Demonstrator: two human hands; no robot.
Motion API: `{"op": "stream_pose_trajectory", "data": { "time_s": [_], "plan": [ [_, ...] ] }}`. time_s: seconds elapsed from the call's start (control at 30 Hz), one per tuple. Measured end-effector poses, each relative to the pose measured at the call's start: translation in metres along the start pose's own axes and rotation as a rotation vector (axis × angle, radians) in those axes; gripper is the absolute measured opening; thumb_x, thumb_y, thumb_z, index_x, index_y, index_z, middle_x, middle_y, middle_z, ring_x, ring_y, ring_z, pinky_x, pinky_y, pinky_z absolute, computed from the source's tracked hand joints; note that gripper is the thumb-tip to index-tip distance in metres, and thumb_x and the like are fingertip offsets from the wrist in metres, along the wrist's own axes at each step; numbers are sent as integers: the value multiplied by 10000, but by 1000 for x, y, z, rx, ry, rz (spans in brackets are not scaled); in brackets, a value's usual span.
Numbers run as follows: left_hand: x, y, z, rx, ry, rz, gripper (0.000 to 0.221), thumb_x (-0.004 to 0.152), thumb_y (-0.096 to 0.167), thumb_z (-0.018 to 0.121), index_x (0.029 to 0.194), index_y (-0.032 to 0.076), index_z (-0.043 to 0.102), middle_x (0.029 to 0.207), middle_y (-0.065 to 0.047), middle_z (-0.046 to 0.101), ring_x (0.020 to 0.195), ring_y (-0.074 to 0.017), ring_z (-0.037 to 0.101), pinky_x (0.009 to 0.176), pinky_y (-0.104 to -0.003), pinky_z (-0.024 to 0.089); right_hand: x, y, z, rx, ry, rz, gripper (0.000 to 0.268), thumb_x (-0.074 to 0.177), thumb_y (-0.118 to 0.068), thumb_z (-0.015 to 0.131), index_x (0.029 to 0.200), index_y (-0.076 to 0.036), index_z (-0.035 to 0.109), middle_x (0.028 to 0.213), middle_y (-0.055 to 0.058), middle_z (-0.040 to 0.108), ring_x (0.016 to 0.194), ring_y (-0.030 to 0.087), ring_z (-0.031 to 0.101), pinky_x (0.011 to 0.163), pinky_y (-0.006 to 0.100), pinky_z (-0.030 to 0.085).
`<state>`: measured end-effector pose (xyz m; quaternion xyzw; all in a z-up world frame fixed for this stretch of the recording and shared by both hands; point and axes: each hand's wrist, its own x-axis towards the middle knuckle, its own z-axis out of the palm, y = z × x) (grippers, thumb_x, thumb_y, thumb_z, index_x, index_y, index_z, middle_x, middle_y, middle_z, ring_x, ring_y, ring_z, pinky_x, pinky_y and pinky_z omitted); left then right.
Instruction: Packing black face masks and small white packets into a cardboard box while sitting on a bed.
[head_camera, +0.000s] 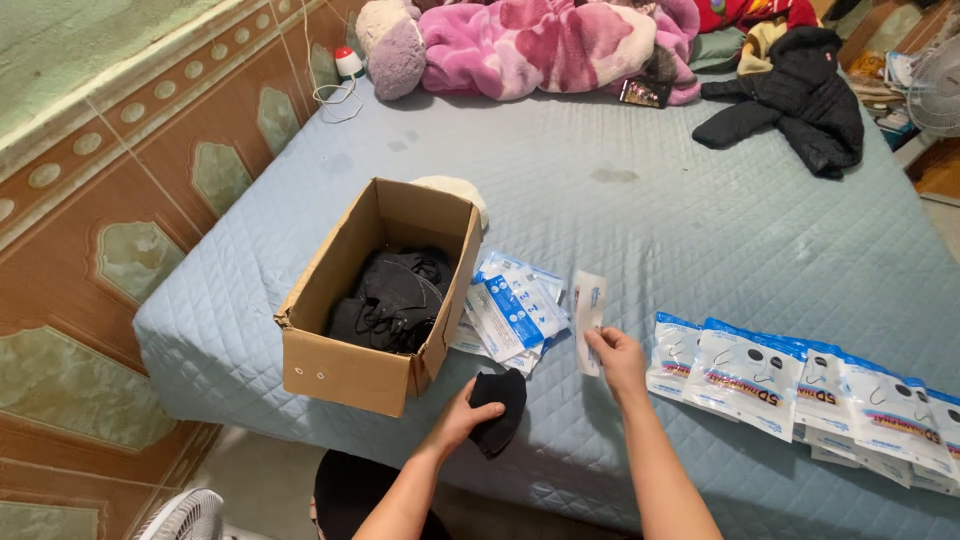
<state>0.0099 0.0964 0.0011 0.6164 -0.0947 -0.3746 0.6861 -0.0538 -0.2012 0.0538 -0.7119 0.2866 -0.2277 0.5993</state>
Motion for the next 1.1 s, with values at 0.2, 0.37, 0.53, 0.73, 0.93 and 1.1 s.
{"op": "stream_pose_trajectory", "data": {
  "time_s": [0.2, 0.37, 0.53, 0.73, 0.93, 1.1],
  "plan": [
    [-36, -5, 24, -93, 28, -39, 645, 695, 228, 906, 1288, 94, 690, 1183, -63, 748, 1092, -191, 684, 897, -330, 531, -58, -15, -33, -587, 56, -93, 215, 875, -338, 691, 937, -179, 821, 821, -23, 797, 788, 102, 696, 755, 302, 491],
    [-51, 3, 57, -74, -128, 4, 726, 696, 300, 887, 1364, 133, 659, 1198, -39, 712, 1107, -170, 651, 917, -316, 522, -93, 45, -17, -892, -144, -117, 169, 846, -406, 655, 841, -258, 738, 910, -12, 744, 845, 250, 713, 745, 408, 507],
    [-45, -6, 72, 26, -241, 134, 603, 718, 310, 879, 1254, 122, 677, 1078, 2, 705, 995, -114, 630, 900, -267, 502, -112, 80, -7, -894, -307, -138, 247, 594, -128, 672, 831, -201, 677, 965, 71, 730, 941, 352, 700, 714, 457, 478],
    [-59, 9, 78, 175, -282, 41, 631, 730, 357, 829, 1304, 156, 660, 1141, -2, 697, 1046, -141, 652, 888, -307, 507, -119, 67, -4, -912, -414, 182, 129, 852, -267, 469, 747, -202, 432, 745, 42, 622, 691, 246, 549, 644, 391, 353],
    [-58, 6, 79, 131, -144, 35, 612, 735, 281, 844, 1303, 136, 669, 1119, -18, 738, 1015, -134, 675, 869, -300, 539, -110, 108, -18, -473, -270, 65, 78, 761, -121, 660, 728, -191, 647, 701, -43, 667, 723, 103, 582, 692, 275, 418],
    [-64, 19, 82, 229, -176, -69, 559, 832, 328, 775, 1343, 151, 633, 1242, -52, 718, 1106, -215, 693, 848, -378, 499, -125, 80, -24, -381, -189, 88, 353, 953, -413, 672, 725, -150, 614, 669, -18, 598, 656, 123, 554, 667, 307, 408]
  ]
}}
